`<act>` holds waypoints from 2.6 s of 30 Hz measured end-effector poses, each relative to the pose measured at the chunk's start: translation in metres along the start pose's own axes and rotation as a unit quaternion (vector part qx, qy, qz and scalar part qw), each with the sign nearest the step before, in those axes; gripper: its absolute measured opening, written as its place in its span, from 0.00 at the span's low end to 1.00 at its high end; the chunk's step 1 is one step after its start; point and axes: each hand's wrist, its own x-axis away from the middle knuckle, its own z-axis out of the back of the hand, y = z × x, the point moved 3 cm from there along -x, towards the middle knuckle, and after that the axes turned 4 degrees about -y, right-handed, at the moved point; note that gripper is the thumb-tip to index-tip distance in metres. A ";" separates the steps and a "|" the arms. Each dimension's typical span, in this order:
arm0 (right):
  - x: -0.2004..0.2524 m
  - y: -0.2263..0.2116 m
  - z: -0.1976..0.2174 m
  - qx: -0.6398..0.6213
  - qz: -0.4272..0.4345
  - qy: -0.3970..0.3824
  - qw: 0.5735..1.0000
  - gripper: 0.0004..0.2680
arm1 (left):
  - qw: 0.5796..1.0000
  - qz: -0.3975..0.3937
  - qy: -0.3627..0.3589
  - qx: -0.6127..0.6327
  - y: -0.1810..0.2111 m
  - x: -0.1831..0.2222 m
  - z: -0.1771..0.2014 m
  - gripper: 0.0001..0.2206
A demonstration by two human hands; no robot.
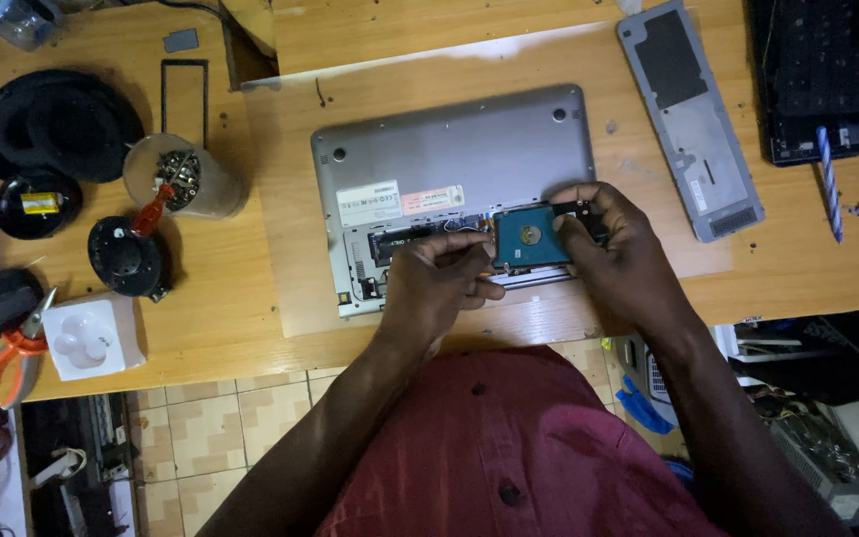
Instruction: Disassembling a laptop by removing screws and the back cover to access and manipulate internal components.
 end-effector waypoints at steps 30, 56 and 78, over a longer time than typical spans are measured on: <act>0.011 -0.025 -0.001 0.281 -0.047 0.051 0.957 0.16 | 0.968 -0.074 -0.029 -0.237 0.029 0.021 -0.008 0.20; 0.031 -0.028 -0.001 0.424 -0.076 -0.029 0.902 0.25 | 0.909 0.011 -0.031 -0.416 0.050 0.007 -0.009 0.11; 0.036 0.004 -0.007 0.417 -0.054 0.056 0.905 0.26 | 0.791 -0.371 0.045 -0.484 -0.010 0.020 0.018 0.19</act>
